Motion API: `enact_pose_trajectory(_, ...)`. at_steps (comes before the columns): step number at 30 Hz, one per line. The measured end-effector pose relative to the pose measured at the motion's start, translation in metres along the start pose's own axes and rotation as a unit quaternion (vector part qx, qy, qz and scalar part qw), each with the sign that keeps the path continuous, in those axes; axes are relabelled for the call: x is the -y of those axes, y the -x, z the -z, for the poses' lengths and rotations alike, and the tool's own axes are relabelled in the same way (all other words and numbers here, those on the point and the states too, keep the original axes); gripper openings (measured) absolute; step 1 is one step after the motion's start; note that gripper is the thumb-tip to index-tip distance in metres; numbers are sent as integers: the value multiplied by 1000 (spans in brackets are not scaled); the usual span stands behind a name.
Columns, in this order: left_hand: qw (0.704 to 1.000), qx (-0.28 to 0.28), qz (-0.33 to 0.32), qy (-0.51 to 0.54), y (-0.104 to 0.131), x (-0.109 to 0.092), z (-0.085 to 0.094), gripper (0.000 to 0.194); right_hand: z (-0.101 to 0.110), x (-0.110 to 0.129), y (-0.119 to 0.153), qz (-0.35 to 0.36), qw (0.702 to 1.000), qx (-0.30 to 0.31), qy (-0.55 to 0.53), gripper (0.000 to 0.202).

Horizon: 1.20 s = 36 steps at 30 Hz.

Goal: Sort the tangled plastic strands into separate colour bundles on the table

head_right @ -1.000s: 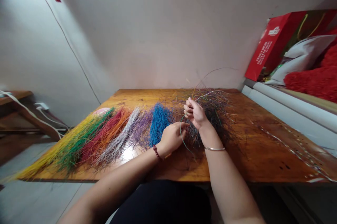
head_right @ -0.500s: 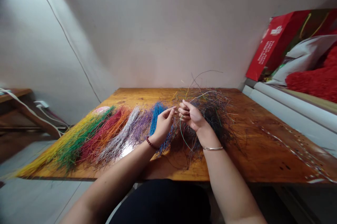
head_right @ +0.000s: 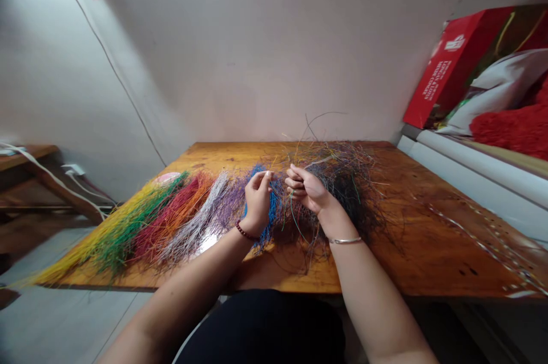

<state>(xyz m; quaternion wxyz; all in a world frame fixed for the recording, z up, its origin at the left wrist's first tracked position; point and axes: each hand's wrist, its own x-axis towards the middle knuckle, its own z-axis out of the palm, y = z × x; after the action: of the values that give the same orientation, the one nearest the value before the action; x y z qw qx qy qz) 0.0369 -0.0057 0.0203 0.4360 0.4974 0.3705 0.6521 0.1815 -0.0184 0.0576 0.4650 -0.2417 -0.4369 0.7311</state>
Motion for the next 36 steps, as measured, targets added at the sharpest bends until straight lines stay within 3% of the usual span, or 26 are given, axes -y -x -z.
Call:
enact_pose_trajectory(5, 991, -121, 30, 39, -14, 0, 7, 20, 6, 4, 1, 18, 999, -11, -39, 45)
enact_pose_trajectory(8, 985, -150, 52, 71, -18, -1, 9, 18, 9, 5, 2, 20, 998, -11, -52, 44)
enact_pose_trajectory(15, 974, -125, 99, 163, -19, -2, 10, 15, 9, 4, 1, 12, 999, -12, -45, 43)
enact_pose_trajectory(21, 928, -132, 188, 294, -27, -2, 15, 14, 8, 4, 1, 14, 999, -11, -40, 43)
enact_pose_trajectory(30, 876, -88, 278, 383, -34, -6, 21, 20, 7, 3, 2, 8, 999, -18, -44, 44)
enact_pose_trajectory(36, 852, -99, 303, 415, -36, -6, 25, 22, 6, 4, 1, 7, 999, -20, -48, 44)
